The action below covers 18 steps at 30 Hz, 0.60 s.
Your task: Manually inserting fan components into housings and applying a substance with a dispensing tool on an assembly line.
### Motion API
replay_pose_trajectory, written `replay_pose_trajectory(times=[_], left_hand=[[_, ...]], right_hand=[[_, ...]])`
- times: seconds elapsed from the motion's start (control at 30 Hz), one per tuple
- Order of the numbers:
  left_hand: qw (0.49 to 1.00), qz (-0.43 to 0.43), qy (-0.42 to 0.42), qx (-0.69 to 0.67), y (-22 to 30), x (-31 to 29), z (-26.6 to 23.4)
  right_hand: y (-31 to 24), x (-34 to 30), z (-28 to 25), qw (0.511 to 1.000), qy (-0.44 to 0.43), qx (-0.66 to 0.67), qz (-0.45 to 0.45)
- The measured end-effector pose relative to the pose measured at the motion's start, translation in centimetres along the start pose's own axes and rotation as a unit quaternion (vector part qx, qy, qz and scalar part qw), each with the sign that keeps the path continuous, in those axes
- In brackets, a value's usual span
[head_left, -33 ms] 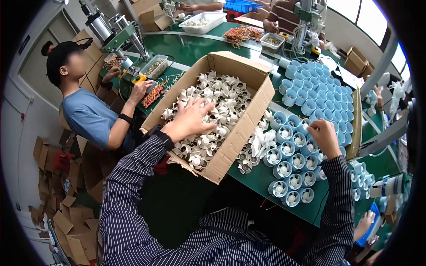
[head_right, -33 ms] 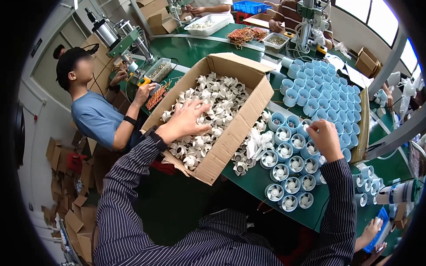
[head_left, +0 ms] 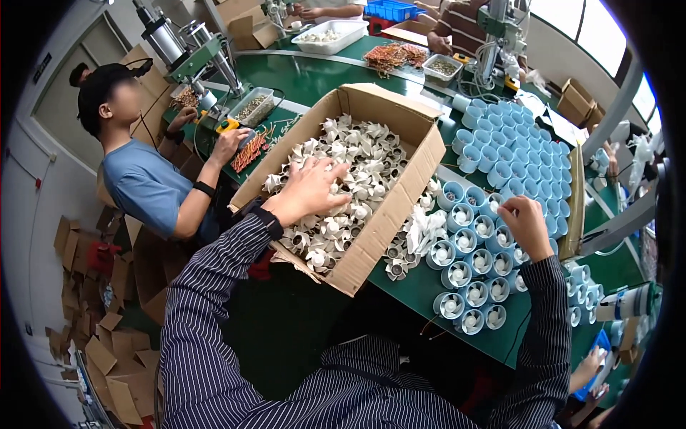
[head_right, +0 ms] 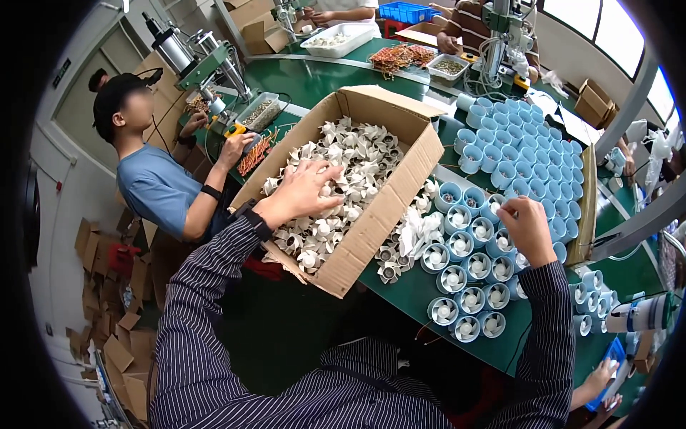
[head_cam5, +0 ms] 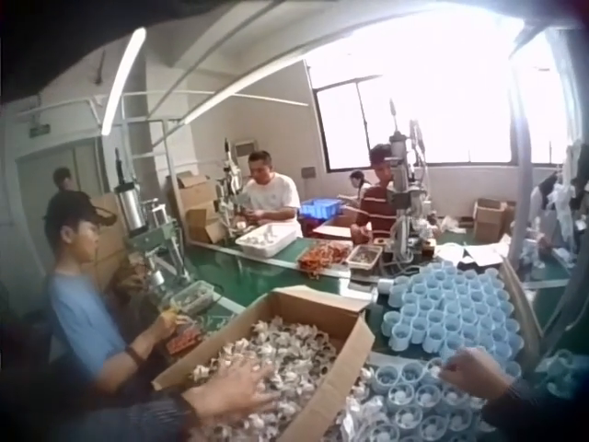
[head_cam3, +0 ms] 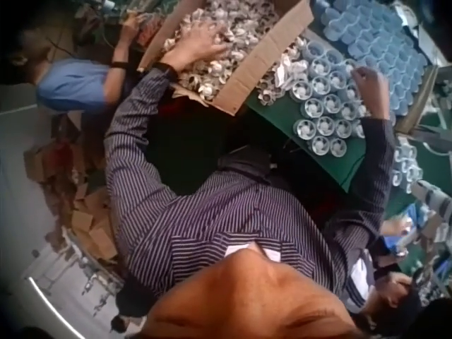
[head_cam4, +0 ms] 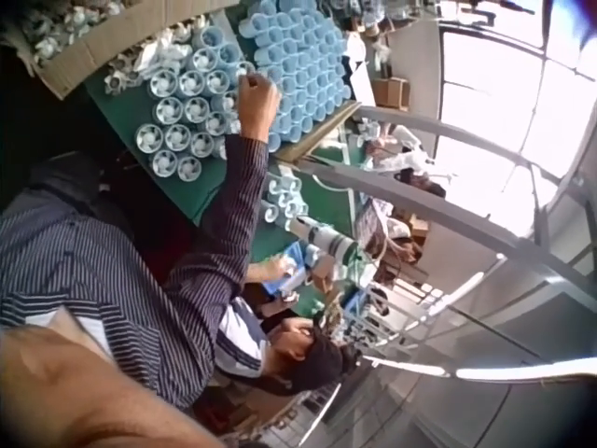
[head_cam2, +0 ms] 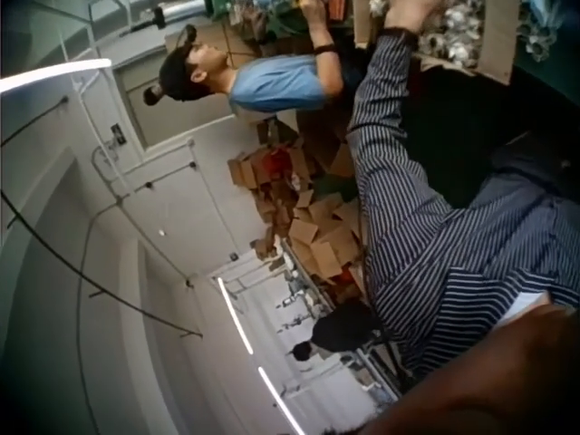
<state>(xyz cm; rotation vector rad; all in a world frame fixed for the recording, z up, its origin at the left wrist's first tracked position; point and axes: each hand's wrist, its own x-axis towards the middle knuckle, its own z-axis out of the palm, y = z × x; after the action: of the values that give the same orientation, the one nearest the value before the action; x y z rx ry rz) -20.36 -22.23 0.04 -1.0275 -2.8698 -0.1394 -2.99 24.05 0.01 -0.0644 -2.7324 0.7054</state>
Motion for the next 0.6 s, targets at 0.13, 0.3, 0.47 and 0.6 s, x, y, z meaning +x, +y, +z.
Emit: replay_pose_trajectory(times=[0.13,0.3,0.47,0.6], left_hand=[[0.999,0.016,-0.021,0.027,0.1,0.0,0.1],[0.998,0.036,0.042,-0.028,-1.6,-0.7,0.3],[0.998,0.054,0.042,-0.012,-1.6,0.5,0.2],[0.995,0.087,0.013,-0.057,-3.2,1.1,-1.1]], right_hand=[[-1.0,-1.6,-2.2,1.0,-0.006,0.025,0.01],[-2.6,-3.6,-3.7,1.0,-0.018,0.017,0.019],[-2.2,-4.9,-3.9,0.999,-0.024,0.03,-0.003],[-2.5,-5.5,-4.0,0.999,-0.029,0.034,-0.007]])
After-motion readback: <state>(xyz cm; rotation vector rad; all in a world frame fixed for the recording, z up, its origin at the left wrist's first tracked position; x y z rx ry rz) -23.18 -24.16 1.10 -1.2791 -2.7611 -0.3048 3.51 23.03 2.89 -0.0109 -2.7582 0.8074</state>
